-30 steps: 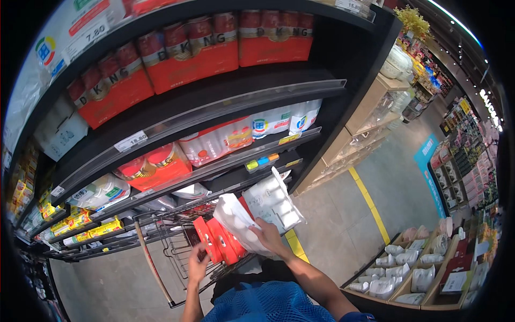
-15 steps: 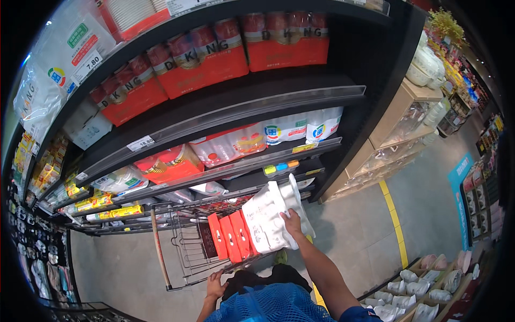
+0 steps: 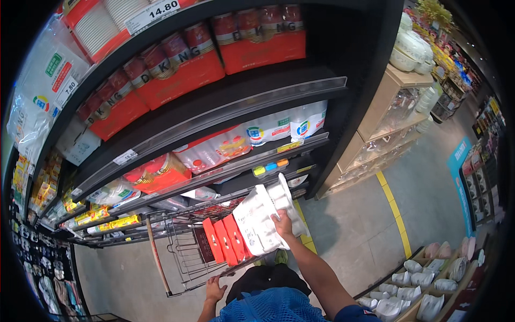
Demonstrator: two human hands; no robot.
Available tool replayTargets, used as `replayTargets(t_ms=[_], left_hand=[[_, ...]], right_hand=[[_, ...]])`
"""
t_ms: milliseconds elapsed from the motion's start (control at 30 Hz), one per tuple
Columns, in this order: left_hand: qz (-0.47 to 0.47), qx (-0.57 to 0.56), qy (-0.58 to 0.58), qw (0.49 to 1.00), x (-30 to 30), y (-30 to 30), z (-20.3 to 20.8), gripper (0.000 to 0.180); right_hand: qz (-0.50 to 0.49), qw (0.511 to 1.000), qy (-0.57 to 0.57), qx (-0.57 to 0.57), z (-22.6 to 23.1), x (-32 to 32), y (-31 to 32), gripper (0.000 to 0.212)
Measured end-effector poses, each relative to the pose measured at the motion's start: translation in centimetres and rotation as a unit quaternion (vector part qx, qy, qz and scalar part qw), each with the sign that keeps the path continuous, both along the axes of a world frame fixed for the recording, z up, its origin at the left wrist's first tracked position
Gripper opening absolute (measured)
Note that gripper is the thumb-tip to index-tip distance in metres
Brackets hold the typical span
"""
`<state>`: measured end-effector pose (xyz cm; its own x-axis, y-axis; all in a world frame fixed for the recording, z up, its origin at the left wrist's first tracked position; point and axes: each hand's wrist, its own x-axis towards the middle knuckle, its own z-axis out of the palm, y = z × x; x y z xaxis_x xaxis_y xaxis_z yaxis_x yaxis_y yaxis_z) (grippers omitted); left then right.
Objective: Selecting and picking up packs of disposable cups and gift boxes from supermarket shelves and putting them into a shopping cart.
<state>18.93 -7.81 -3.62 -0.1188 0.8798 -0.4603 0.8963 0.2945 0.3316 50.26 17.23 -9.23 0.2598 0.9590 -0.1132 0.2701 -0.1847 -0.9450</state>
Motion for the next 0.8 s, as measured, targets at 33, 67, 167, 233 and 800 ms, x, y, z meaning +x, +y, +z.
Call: replayTargets(t_ms=[33,67,167,233,800], left_hand=[[0.011,-0.015,-0.001,1.0,0.0,0.2,0.1,0.063],[0.021,-0.006,0.002,1.0,0.1,0.5,0.2,0.055],[-0.005,-0.008,0.012,1.0,-0.6,0.7,-1.0,0.053],[-0.011,0.007,0.007,1.0,-0.4,1.2,-0.9,0.048],[0.079,-0.006,-0.069,0.994,-1.0,5.5,-3.1,0.046]], right_hand=[[-0.003,1.0,-0.013,0.015,0.4,0.2,-0.3,0.037],[0.003,1.0,-0.016,0.001,0.9,0.4,-0.6,0.039],[0.0,0.996,-0.083,0.026,2.5,0.5,-2.2,0.039],[0.007,0.989,-0.138,0.055,2.9,0.9,-3.7,0.04],[-0.157,0.982,-0.095,-0.035,5.4,6.6,-12.8,0.037]])
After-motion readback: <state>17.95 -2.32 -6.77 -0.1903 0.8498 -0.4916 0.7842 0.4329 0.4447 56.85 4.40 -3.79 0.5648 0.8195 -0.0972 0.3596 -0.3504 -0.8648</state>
